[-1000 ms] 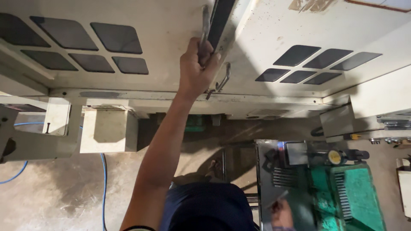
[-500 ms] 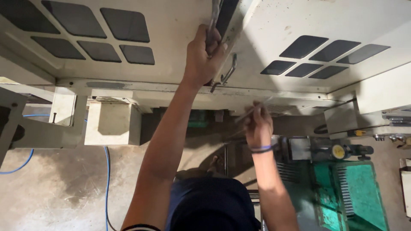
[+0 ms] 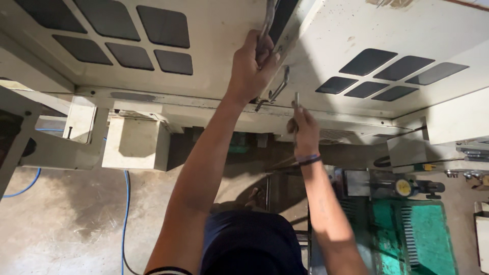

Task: The person uses a wrench to loosen and remove bolts from a machine panel, opens the panel to access internal components, and then closes the panel. The person also wipes the wrench with a cloth and places it on a nearby table.

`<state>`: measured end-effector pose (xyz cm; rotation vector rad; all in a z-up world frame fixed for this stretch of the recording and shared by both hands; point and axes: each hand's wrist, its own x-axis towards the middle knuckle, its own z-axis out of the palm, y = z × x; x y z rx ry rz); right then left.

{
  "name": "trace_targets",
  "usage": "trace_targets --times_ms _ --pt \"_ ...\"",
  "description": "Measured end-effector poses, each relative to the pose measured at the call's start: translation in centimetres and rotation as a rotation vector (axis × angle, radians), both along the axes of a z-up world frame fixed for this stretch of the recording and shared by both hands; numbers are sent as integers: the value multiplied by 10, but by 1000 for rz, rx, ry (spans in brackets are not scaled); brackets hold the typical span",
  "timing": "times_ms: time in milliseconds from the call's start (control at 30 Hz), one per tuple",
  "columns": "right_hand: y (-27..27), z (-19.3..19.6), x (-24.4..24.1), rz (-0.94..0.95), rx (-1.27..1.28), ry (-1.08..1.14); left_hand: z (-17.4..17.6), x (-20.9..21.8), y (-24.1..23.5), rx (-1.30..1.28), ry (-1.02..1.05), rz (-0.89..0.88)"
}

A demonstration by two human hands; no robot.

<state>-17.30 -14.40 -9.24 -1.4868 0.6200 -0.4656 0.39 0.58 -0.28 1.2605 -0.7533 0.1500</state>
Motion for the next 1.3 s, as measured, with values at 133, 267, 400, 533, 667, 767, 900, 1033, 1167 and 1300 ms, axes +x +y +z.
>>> trace_targets --times_ms 133,267,400,533,667,767,900,1033,1167,1300 --pt "3 -17 -25 179 90 152 -5 0 -1 30 1 12" --pt "7 -19 -36 149 -162 98 -6 1 -2 14 -24 42" --pt "4 -12 -39 -27 -176 49 -7 1 -3 7 -38 37" --pt "-8 -11 -18 -106 -27 -235 -6 0 -3 6 -15 18" --pt "-24 -14 15 -66 362 -436 -5 0 -1 -1 -32 27" --pt "-24 -13 35 36 313 -438 -5 1 -1 19 -24 29" --pt "-12 3 55 149 380 -337 -6 1 -2 -8 -27 23" --pt "1 26 61 265 346 -215 -9 2 -4 -26 -32 21" --pt "9 34 73 301 408 -115 -12 4 -6 -14 -53 48" --pt "5 28 82 296 325 -52 -10 5 -6 28 -52 76"
